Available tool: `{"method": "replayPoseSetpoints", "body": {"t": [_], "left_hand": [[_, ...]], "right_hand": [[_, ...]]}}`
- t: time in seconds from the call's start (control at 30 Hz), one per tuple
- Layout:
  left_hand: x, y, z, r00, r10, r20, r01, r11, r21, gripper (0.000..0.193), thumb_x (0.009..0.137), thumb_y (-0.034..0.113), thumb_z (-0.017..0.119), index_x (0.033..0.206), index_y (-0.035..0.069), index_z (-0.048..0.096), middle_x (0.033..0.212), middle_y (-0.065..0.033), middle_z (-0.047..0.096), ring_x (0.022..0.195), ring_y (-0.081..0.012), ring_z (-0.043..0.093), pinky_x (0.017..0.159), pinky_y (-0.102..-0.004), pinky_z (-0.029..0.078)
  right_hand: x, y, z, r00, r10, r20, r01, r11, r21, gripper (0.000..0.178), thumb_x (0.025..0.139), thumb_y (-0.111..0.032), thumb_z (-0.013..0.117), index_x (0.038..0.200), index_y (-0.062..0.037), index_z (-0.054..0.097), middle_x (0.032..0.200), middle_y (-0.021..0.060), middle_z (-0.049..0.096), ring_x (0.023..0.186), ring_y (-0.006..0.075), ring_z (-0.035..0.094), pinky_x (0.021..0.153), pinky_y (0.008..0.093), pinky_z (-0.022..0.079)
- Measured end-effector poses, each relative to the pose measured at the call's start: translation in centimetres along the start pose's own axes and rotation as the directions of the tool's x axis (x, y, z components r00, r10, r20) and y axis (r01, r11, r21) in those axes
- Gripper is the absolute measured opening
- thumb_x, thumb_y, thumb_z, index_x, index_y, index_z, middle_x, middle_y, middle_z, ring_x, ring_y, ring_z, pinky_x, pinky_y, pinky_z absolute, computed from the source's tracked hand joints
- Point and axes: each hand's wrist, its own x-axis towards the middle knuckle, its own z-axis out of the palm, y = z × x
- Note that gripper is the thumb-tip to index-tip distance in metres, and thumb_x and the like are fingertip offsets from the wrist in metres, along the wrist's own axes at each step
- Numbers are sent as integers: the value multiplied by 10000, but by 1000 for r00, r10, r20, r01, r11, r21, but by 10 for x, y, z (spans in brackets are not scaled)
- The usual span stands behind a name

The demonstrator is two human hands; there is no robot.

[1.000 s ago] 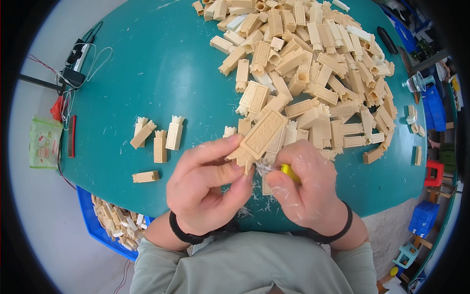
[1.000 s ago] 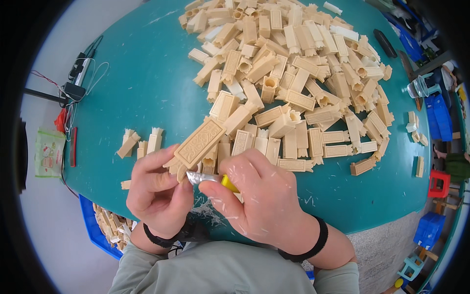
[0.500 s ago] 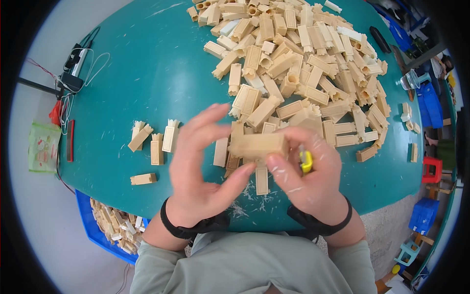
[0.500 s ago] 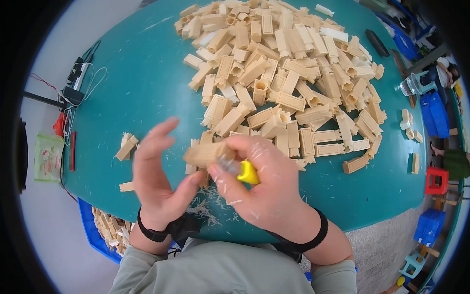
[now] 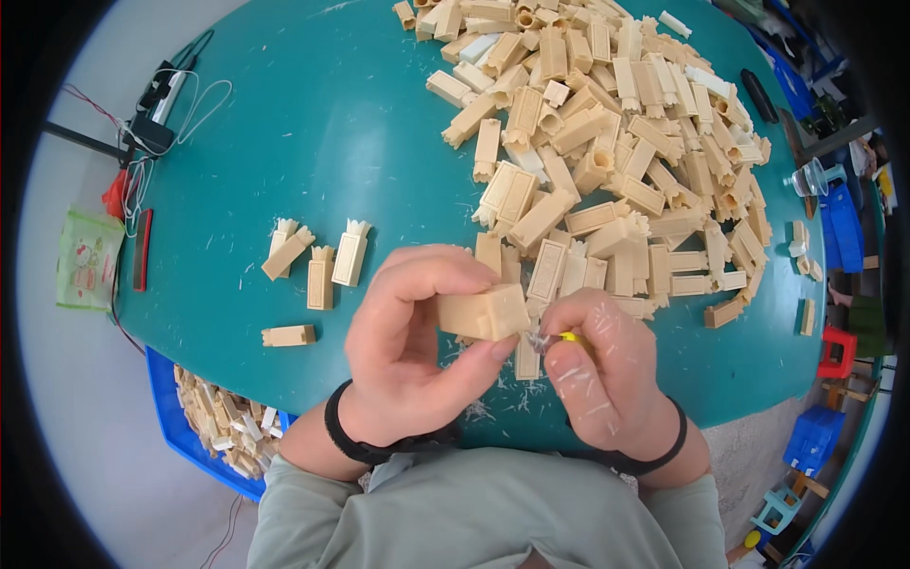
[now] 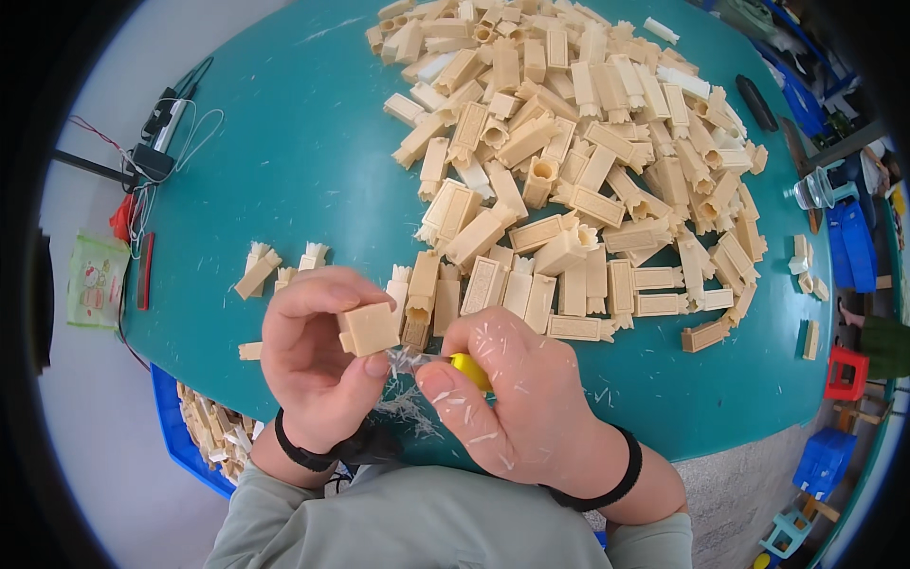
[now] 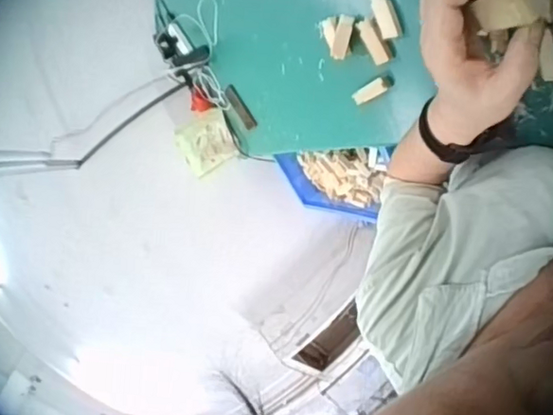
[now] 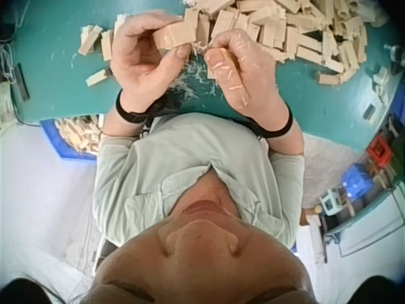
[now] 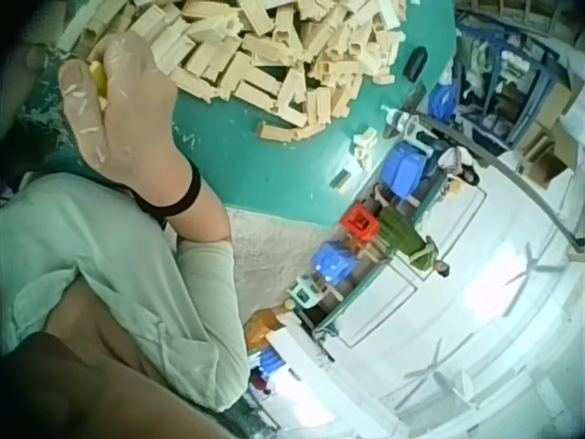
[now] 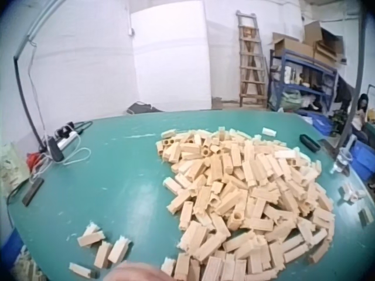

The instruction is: The person uses a small yellow utility knife to carve and smooth the edges of small rectangular wooden blocks. They pick up blocks from a large pile on a green table, carefully shave off excess material, and place the finished pieces into a blue bin. The process is repetitive, focusing on refining the shape of each block individually.

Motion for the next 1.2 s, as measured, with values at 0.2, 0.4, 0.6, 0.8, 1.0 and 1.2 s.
{"method": "replayPoseSetpoints", "body": {"t": [0.2,0.4,0.6,0.8,1.0,1.2], "left_hand": [[-1,-1,2,994,93,-52,-88,993,80,425,640,-44,699,1012,5,500,1004,-129,504,908,-190,525,762,-281,443],[0,-1,1,988,145,-50,-137,981,138,439,629,-55,708,1006,16,495,1000,-132,502,899,-186,527,749,-275,448],[-1,0,1,992,121,-43,-115,986,117,437,619,-59,718,987,31,499,1009,-131,511,886,-177,526,748,-276,443],[-2,1,0,998,68,-4,-67,995,80,436,615,-65,714,980,42,501,997,-130,531,881,-172,527,758,-282,434],[-1,0,0,999,40,24,-40,999,10,415,626,-65,700,979,36,506,996,-133,531,884,-177,536,771,-280,434],[0,2,0,997,-6,73,9,999,-35,384,640,-42,702,970,29,520,991,-126,544,873,-181,544,761,-283,437]], "right_hand": [[0,-1,1,1000,-27,-13,26,996,-89,188,802,-166,636,838,-10,538,709,117,537,534,258,531,471,311,412],[1,-1,2,999,-48,-20,45,991,-124,198,793,-170,651,831,-10,540,703,114,536,532,259,533,455,313,410],[2,0,2,996,-85,-32,78,983,-164,218,782,-187,667,808,-19,532,689,100,535,522,260,525,439,317,402],[3,1,0,992,-120,-31,111,972,-209,228,772,-195,676,797,-35,516,676,82,526,507,245,513,417,313,388],[4,4,-2,988,-150,-35,138,962,-238,235,767,-203,680,796,-39,515,670,76,520,504,236,510,409,311,384],[5,6,-3,985,-150,-80,124,956,-267,230,783,-212,661,794,-34,515,675,96,519,522,262,510,434,327,399]]}}
